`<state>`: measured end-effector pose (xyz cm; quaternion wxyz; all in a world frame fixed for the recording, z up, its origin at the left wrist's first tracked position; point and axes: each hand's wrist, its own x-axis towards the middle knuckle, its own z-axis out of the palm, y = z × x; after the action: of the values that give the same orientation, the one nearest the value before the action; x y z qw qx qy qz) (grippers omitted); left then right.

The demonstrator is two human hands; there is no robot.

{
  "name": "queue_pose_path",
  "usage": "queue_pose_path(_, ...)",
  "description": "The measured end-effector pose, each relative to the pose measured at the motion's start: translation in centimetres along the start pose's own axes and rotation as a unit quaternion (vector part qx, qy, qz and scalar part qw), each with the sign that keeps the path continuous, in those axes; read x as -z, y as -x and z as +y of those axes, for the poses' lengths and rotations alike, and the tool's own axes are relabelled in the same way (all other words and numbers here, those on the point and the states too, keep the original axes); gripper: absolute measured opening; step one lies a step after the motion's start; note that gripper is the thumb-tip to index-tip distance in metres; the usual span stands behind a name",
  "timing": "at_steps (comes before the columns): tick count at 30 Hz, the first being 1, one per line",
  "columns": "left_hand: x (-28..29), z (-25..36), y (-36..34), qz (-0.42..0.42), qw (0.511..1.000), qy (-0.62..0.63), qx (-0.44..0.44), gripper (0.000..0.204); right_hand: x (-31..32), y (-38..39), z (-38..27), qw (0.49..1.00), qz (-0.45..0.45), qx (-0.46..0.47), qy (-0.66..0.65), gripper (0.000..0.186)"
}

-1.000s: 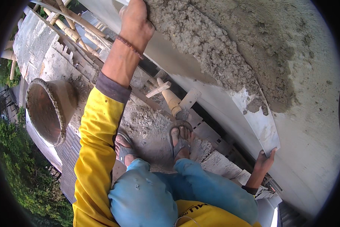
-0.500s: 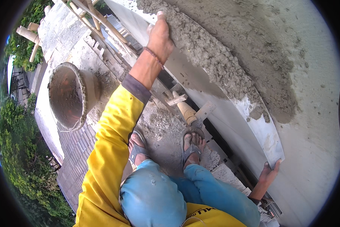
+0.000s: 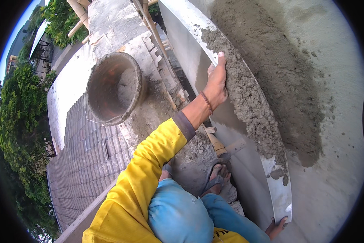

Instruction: The person scoops wet cement from a bucket with a trowel and applies it to a wall. They smooth the surface with a straightedge, then continue applying and leveling the cement in sections.

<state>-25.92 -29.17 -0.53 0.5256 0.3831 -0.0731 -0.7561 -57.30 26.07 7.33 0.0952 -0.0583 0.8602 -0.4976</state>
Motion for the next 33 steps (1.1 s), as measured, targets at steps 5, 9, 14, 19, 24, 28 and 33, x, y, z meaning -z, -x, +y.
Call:
queue_pose_path(5,4.2,1.3,-5.3,-0.028,0.992,-0.069,0.103,0.135,-0.2,2.4,-8.0,0.967,0.009,0.230,0.111,0.086)
queue_pose_path(9,7.6,0.8,-9.7,-0.102,0.982,-0.118,0.108,0.140,-1.6,3.3,-12.3,0.897,0.014,0.357,0.262,0.086)
queue_pose_path(14,8.9,2.3,-11.2,-0.214,0.955,-0.156,0.131,0.144,-1.6,2.7,-13.6,0.897,0.042,0.367,0.241,0.082)
queue_pose_path(19,6.7,3.6,-10.7,-0.050,0.971,-0.224,0.069,0.139,0.1,1.5,-13.9,0.891,0.070,0.379,0.240,0.076)
queue_pose_path(24,6.3,2.6,-10.6,-0.032,0.976,-0.195,0.087,0.131,-1.0,1.4,-14.4,0.853,0.069,0.435,0.279,0.061)
queue_pose_path(28,6.2,1.6,-11.1,-0.044,0.984,-0.163,0.058,0.105,-1.4,2.2,-15.3,0.927,-0.001,0.318,0.198,0.066)
queue_pose_path(33,5.9,1.4,-11.4,-0.085,0.979,-0.183,0.020,0.128,-0.4,1.4,-14.0,0.916,-0.001,0.365,0.168,0.064)
